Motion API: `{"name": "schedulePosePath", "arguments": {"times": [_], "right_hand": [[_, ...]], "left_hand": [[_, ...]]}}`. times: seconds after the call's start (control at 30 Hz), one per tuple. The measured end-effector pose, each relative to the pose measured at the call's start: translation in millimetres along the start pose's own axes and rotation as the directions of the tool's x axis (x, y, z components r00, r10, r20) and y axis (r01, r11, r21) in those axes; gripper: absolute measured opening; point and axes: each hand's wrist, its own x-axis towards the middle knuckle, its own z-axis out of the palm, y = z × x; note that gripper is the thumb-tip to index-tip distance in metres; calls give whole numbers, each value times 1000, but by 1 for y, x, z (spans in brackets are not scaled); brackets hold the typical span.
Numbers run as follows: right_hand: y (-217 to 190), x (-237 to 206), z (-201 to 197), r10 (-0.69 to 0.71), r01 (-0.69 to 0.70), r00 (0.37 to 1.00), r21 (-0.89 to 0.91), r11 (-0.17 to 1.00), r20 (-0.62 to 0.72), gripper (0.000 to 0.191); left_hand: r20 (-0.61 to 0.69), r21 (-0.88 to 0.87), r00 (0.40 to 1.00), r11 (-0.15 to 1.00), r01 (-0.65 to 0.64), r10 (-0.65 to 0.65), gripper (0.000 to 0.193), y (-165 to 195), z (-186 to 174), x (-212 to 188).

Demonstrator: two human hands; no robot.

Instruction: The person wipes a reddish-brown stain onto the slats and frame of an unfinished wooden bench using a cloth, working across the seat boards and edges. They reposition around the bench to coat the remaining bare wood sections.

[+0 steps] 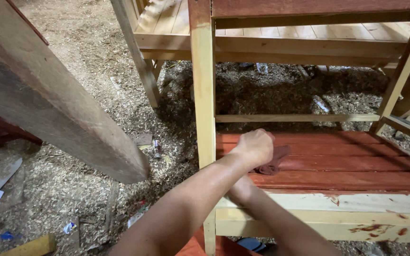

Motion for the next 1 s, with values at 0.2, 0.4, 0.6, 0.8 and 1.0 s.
{"name": "schedulePosePath", "arguments": {"times": [0.2, 0.4, 0.6, 0.8, 1.0], "right_hand": [[-13, -1, 4, 35, -35, 999, 12, 999, 38, 16], [-15, -26, -50, 93, -90, 996, -148, 985, 16, 19], [-19, -33, -58, 8, 27, 996, -388, 921, 88, 13], [-20, -5, 7, -50, 50, 999, -16, 999, 14, 20], [-4, -11, -28, -1, 18, 999, -318, 948, 52, 18]], "left_hand": [[-28, 23, 999, 999, -42, 42, 26, -8, 10, 8], [-96, 13, 995, 1000, -5, 7, 23, -18, 28, 20], [-86, 36, 996, 999, -24, 27, 28, -11, 13, 9], [-56, 14, 998, 1000, -13, 14, 25, -9, 8, 4], [-78, 63, 997, 998, -20, 25, 24, -14, 15, 10]]}}
